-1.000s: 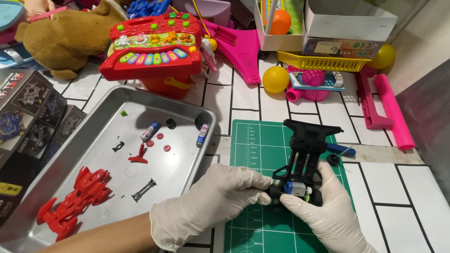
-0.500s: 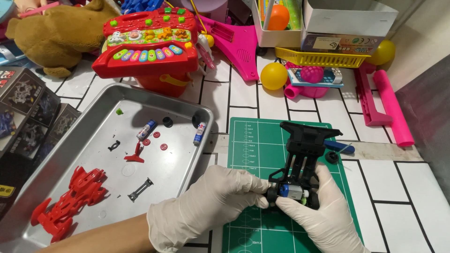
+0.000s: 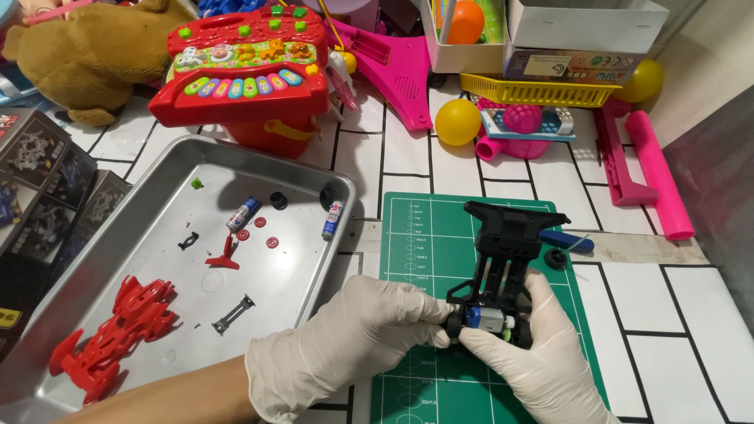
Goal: Assembling the chassis frame of a toy car by installing gears, a motor, and various plastic components.
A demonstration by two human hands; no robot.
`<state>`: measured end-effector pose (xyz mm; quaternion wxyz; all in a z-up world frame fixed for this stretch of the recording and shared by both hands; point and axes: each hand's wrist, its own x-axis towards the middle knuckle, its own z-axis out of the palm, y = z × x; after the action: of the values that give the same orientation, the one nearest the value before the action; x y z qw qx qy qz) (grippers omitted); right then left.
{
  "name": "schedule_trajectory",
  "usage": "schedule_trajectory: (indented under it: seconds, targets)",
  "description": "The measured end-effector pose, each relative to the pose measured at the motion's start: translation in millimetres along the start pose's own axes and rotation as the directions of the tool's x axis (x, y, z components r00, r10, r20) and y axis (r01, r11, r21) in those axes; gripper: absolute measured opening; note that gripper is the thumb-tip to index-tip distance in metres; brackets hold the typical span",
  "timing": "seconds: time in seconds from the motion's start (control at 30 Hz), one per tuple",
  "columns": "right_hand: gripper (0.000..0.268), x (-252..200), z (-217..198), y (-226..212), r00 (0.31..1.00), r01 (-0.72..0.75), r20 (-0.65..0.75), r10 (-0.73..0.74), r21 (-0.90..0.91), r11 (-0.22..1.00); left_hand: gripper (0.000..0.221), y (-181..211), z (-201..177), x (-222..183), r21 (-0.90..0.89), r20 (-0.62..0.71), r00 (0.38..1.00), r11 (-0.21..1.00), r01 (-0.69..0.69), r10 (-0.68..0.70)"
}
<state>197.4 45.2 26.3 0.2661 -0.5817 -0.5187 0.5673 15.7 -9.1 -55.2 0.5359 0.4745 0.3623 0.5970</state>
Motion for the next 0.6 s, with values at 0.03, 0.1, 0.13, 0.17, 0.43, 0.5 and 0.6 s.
schedule_trajectory:
  seconds: [0.03,0.1,0.13,0.17,0.43,0.5,0.6]
  targets:
    - [0.068,0,0,0,1.0,0.0,0.001,0.0,-0.012,1.0,0.025,6,0,0,0.168,0.04,0.998,0.985,-0.045,0.039]
    - [0.068,0,0,1,1.0,0.0,0.002,0.0,-0.023,1.0,0.026,8,0,0,0.328,0.085,0.994,0.94,-0.095,0.071]
    - [0.067,1,0,1,1.0,-0.001,-0.002,0.001,-0.028,1.0,0.021,4,1,0,0.034,-0.004,0.999,0.998,0.044,-0.044]
    - [0.067,1,-1,2,1.0,-0.003,-0.005,0.002,-0.033,0.999,0.017,-1,2,0,-0.272,-0.059,0.982,0.949,0.157,-0.179]
    - [0.064,-2,1,-1,1.0,-0.004,-0.003,0.004,-0.014,1.0,0.022,11,1,-1,0.178,0.034,0.999,0.984,-0.007,0.001]
    - [0.065,-2,2,-1,1.0,-0.008,-0.005,0.008,-0.018,1.0,0.024,14,0,0,0.395,0.1,0.99,0.91,-0.128,0.096]
    - [0.065,-1,3,1,1.0,0.0,0.0,0.0,0.009,1.0,0.017,16,1,2,0.351,0.046,0.998,0.936,0.03,-0.049]
